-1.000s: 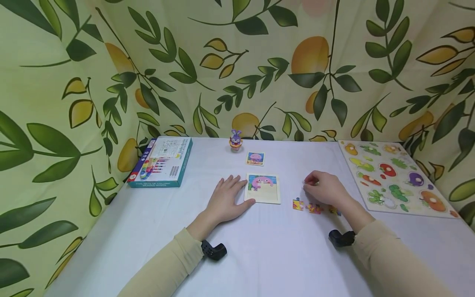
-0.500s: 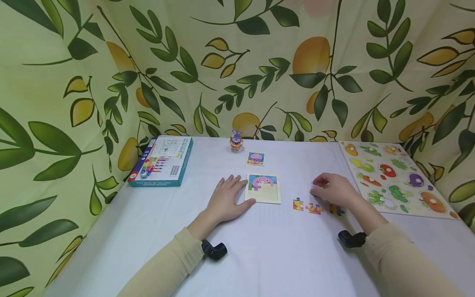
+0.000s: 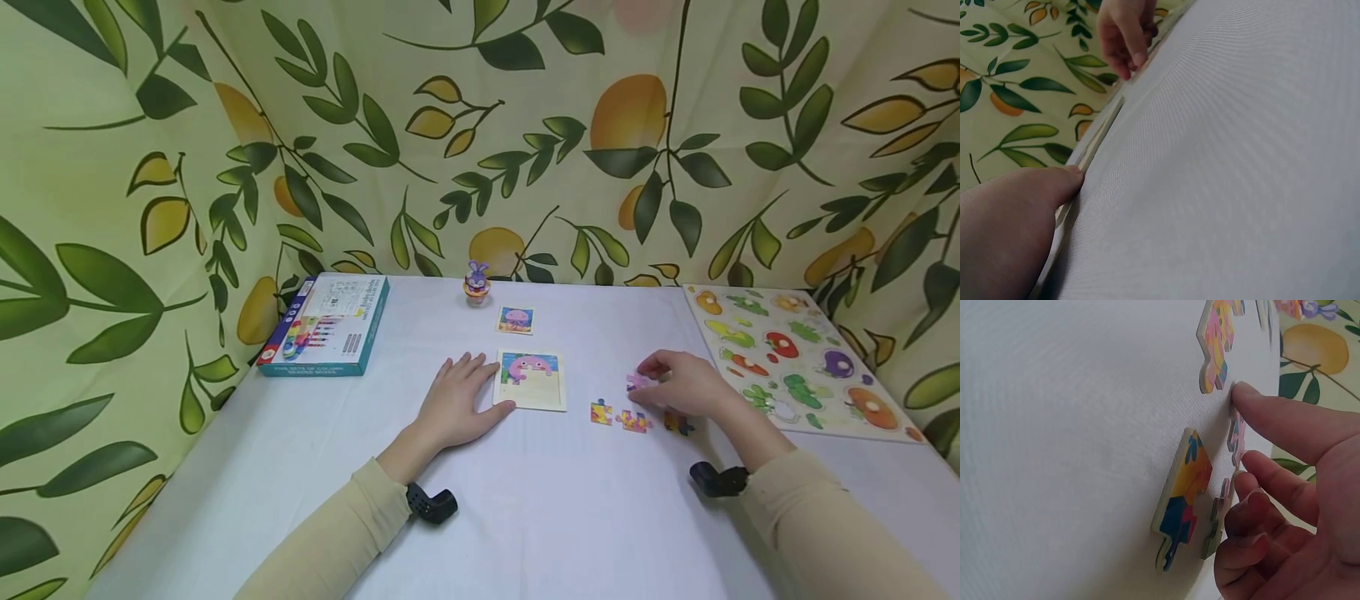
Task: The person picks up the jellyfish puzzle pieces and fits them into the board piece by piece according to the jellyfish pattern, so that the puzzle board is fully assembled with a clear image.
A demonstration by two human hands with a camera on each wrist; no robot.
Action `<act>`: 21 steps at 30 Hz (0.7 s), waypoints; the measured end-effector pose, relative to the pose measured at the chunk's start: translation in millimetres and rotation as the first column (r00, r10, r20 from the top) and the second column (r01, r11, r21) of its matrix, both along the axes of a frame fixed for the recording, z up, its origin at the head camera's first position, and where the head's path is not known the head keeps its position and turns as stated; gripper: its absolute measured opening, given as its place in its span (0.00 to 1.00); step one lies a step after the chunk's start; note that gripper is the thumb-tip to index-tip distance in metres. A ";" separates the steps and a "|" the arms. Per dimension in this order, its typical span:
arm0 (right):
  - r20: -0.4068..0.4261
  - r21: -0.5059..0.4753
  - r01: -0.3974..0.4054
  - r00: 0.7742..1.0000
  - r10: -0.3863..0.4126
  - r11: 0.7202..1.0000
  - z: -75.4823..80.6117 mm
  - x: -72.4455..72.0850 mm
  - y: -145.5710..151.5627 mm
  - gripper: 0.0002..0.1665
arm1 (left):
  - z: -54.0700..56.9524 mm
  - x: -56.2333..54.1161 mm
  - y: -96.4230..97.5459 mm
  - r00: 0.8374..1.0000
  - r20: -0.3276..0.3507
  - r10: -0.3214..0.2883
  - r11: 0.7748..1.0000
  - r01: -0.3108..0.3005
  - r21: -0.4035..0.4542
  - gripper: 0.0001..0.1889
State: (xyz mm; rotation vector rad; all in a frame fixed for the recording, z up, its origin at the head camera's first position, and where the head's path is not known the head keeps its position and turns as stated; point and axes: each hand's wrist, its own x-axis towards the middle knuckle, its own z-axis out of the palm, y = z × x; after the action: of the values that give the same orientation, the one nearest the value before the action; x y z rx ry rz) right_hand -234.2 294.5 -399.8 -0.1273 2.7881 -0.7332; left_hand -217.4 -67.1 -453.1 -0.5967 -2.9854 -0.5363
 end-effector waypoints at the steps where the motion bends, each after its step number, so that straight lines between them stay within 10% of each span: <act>1: -0.001 -0.002 0.000 1.000 0.000 1.000 0.0 -0.2 -0.2 0.39 | -0.1 -0.3 -0.1 1.000 -0.003 -0.001 1.000 0.001 0.000 0.40; 21: 0.015 -0.025 0.009 1.000 -0.008 1.000 -1.6 -4.4 1.5 0.38 | -1.1 0.0 -0.1 1.000 0.004 0.002 1.000 -0.002 0.002 0.40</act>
State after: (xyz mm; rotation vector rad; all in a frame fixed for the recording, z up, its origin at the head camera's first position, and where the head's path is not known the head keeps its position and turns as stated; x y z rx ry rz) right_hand -238.6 295.9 -401.4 -0.1143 2.7678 -0.7680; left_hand -217.3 -67.2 -454.2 -0.5926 -2.9890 -0.5404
